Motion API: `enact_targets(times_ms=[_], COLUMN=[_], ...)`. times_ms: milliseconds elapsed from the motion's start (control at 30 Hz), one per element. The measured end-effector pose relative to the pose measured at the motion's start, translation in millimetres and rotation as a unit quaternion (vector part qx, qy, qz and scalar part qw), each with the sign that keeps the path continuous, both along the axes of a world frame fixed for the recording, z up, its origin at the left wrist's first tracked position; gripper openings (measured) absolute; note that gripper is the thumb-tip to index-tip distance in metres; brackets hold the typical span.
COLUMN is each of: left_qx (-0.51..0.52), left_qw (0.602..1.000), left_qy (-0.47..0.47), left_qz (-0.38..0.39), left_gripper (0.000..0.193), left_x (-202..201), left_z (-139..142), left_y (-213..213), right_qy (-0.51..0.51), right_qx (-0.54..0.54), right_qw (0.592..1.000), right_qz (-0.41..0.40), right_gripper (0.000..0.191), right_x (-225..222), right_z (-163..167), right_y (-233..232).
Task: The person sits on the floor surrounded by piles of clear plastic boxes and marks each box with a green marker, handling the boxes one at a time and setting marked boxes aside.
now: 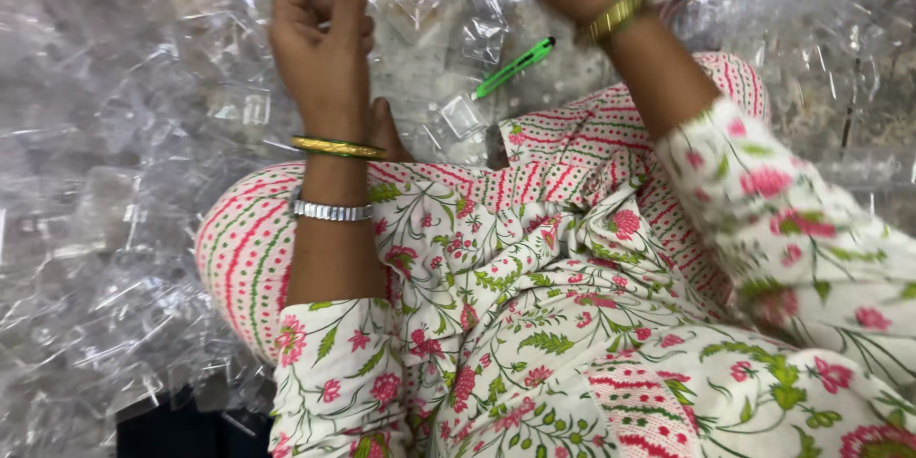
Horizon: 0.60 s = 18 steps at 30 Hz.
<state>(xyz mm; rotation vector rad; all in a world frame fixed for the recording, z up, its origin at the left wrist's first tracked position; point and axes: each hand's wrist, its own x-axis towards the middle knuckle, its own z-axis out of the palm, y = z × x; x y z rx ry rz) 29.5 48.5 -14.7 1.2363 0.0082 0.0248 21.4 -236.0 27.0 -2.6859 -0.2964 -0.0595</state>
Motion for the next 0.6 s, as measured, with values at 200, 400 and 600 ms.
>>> enact_targets(times_ms=[200, 400, 600], left_qx=[0.032, 0.081, 0.044], left_qw=[0.999, 0.996, 0.999], left_qy=[-0.017, -0.017, -0.012], left_qz=[0.014, 0.029, -0.002], left_gripper=[0.03, 0.029, 0.029], left_x=[1, 0, -5], left_z=[-2, -6, -12], left_y=[-10, -2, 10], right_qy=[0.144, 0.042, 0.064], right_qx=[-0.195, -0.308, -0.142], right_qw=[0.968, 0.948, 0.988], right_qz=[0.059, 0.059, 0.023], right_gripper=[0.033, 0.014, 0.013], right_x=[-64, -60, -71], right_z=[-41, -55, -51], right_y=[44, 72, 60])
